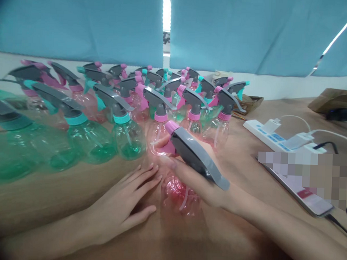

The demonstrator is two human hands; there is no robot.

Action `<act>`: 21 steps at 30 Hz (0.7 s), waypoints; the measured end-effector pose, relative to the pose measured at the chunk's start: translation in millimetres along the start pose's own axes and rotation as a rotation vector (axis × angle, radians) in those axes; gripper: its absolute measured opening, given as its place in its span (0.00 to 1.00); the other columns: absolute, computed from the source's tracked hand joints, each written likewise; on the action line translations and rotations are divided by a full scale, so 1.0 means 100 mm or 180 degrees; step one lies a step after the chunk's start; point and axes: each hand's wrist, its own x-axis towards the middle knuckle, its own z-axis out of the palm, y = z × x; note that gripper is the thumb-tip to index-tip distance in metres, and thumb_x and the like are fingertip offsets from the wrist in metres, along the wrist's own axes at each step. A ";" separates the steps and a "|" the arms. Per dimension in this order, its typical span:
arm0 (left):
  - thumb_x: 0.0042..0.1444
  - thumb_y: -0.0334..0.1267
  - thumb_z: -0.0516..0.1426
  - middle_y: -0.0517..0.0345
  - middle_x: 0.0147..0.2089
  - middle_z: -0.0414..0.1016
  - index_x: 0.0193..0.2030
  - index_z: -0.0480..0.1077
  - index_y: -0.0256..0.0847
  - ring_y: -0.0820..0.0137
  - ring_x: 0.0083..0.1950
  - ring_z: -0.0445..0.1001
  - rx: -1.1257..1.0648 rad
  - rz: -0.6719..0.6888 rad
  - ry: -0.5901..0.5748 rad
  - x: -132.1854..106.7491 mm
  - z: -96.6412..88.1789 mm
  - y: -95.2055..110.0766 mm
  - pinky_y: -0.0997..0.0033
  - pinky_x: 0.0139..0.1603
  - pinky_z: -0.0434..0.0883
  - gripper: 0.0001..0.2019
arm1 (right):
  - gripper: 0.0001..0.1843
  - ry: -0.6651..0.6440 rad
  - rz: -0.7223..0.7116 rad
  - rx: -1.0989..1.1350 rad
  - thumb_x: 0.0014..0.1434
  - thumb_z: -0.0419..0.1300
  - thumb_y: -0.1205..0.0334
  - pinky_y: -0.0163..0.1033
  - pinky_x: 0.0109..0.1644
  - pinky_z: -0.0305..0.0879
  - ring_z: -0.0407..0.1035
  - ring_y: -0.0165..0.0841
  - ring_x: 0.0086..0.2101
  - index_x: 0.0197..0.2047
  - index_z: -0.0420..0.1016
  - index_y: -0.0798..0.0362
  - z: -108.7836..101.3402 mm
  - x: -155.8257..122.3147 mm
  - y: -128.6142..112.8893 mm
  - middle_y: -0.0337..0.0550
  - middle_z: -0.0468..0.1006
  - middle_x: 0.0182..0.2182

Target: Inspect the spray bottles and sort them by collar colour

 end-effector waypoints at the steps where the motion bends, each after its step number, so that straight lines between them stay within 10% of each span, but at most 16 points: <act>1: 0.66 0.49 0.50 0.46 0.71 0.52 0.67 0.57 0.34 0.57 0.71 0.49 0.0032 0.0004 -0.0006 0.00 0.00 0.00 0.51 0.68 0.50 0.28 | 0.14 0.0019 0.0041 -0.0013 0.60 0.59 0.47 0.42 0.45 0.71 0.75 0.36 0.36 0.34 0.79 0.47 0.00 0.00 0.01 0.40 0.80 0.33; 21: 0.66 0.50 0.50 0.45 0.71 0.51 0.67 0.58 0.33 0.57 0.71 0.49 0.0115 0.0001 -0.0001 -0.01 -0.01 0.02 0.53 0.68 0.50 0.29 | 0.09 0.0081 0.0186 0.0186 0.60 0.60 0.51 0.37 0.35 0.72 0.75 0.33 0.29 0.37 0.76 0.46 0.00 -0.02 0.02 0.37 0.79 0.28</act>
